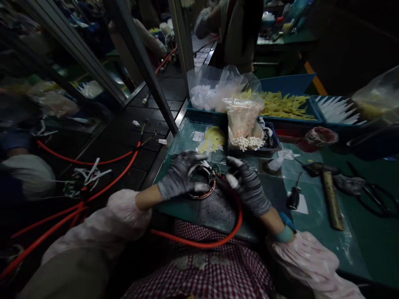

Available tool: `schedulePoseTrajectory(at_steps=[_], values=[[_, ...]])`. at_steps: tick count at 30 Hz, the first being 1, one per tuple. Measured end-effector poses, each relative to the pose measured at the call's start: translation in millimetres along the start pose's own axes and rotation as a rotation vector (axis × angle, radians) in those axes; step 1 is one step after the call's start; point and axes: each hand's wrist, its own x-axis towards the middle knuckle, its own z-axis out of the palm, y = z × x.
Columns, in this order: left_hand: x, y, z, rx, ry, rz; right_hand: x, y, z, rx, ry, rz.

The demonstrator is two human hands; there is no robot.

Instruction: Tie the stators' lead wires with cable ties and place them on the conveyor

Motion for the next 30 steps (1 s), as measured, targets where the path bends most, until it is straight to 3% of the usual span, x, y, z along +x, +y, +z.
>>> schedulePoseTrajectory(at_steps=[4,5,7,10,11,13,16,19,24,28,30], values=[[27.0,29.5,17.9,-0.078,-0.073,0.113,18.4,-33.2,-46.9,0.060,0.364,-0.103],[30.1,32.1,18.5,-0.103,-0.100,0.152,19.8,-41.9,-59.5,0.080,0.386,-0.145],[35.7,31.8,14.1,-0.159,-0.212,0.232,19.5,-57.3,-76.9,0.043,0.200,-0.258],[43.8,24.4,1.0,-0.234,-0.398,0.285,15.0,-70.5,-73.2,-0.051,-0.271,-0.356],[45.2,21.9,-2.6,-0.263,-0.438,0.270,12.9,-71.8,-65.6,-0.036,-0.343,-0.360],[42.9,18.4,-6.1,-0.319,-0.437,0.202,7.5,-70.5,-48.3,0.033,-0.367,-0.320],[25.8,18.4,-1.8,-0.337,-0.237,0.136,-4.2,-62.3,-29.9,0.074,-0.215,-0.216],[2.3,23.0,6.6,-0.298,-0.065,0.224,-19.4,-52.8,-21.1,0.068,-0.001,-0.067],[-16.3,32.3,21.0,-0.168,0.001,0.259,-34.9,-48.3,-4.5,0.037,0.148,0.126],[-23.2,34.4,49.2,0.020,0.037,0.193,-24.5,-53.8,17.2,0.124,0.325,0.215],[-31.2,32.0,62.0,0.101,0.037,0.228,-16.3,-54.1,28.2,0.108,0.420,0.280]])
